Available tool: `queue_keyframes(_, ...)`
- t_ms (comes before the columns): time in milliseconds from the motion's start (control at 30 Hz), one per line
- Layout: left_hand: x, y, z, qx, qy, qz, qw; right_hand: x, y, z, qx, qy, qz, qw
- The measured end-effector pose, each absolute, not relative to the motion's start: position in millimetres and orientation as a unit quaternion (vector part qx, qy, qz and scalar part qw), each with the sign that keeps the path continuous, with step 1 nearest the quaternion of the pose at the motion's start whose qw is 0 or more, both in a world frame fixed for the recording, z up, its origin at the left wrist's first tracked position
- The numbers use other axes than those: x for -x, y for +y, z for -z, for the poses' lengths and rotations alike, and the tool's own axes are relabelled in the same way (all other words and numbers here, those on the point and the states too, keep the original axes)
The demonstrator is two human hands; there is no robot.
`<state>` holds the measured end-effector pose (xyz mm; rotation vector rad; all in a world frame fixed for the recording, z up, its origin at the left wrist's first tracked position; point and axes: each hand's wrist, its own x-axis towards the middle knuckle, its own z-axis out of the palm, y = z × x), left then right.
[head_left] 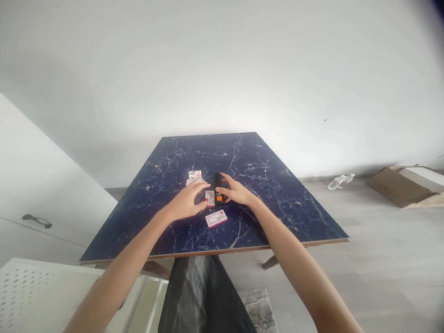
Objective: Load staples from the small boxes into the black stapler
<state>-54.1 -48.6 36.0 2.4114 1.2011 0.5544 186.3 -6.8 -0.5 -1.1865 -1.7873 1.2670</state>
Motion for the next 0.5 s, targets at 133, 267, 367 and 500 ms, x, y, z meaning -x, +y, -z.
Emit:
queue_keyframes(133, 46, -96, -31, -0.885, 0.393, -0.145, 0.202, -189, -6, 0, 0.44, -0.688, -0.482, 0.319)
queue_keyframes(267, 33, -121, -19, -0.901, 0.354, -0.12, 0.222, -190, -6, -2, 0.432, -0.689, -0.486, 0.32)
queue_keyframes(367, 21, -116, -20, -0.904, 0.322, -0.1, 0.263, -190, -6, -2, 0.436, -0.69, -0.485, 0.314)
queue_keyframes(500, 13, -100, -31, -0.91, 0.284, -0.102, 0.285, -190, -5, -2, 0.441, -0.688, -0.482, 0.315)
